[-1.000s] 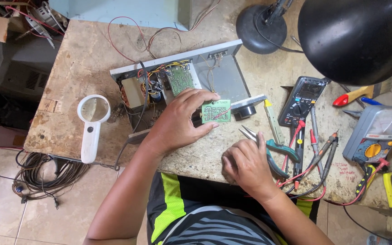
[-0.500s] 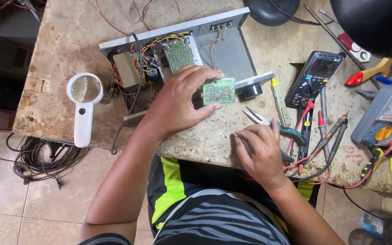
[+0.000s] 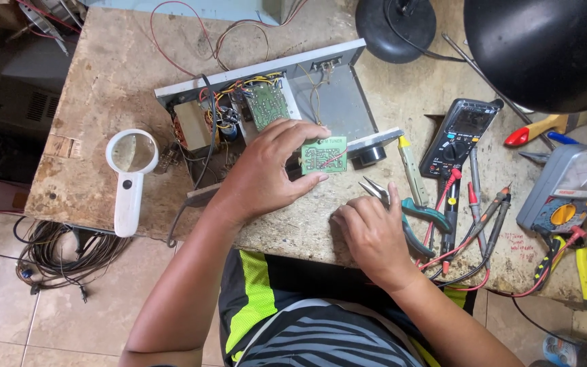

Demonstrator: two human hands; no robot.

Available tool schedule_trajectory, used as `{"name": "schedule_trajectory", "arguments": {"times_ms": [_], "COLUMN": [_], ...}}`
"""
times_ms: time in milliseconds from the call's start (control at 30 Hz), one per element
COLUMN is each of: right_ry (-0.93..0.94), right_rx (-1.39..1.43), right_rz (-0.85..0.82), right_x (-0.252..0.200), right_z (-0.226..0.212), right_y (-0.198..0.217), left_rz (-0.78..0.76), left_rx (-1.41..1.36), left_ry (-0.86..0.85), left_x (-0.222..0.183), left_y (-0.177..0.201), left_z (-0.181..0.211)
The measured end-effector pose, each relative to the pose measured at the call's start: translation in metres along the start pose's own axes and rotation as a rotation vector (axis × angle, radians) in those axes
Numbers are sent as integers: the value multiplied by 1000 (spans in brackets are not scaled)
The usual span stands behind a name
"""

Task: Repairing an audio amplifier by soldering components on a circuit board and manipulating wires with pliers.

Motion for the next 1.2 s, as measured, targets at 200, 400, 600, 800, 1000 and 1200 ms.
{"name": "schedule_trajectory", "arguments": {"times_ms": [200,400,600,800,1000,1200], "right_ry": [-369,-432,-342,-270,-273,-362], "right_rx": [464,593,503,437,390,370], "right_rz": [164,241,216,140,65,35], "right_x": [33,67,75,77,82,81], "right_z": [42,42,39,38,38,35], "right_y": [12,16,17,17,22,23], "left_rz": [5,20,18,21,41,63], "left_rx": [-55,-35,-44,-55,-50,-10], "left_ry": [44,38,56,50,18,13], "left_x": [0,1,0,0,-1,-4], "left_y": [3,3,2,3,1,-2], "left_z": [4,3,0,2,-1,-4]}}
Point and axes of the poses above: each hand's wrist, its own x-axis towards the middle knuckle, its own y-axis out of the back of the hand, z = x × y, the point moved 6 cm from there along x, towards the middle knuckle, and after that the axes turned 3 degrees about z, right-handed, at the moved point
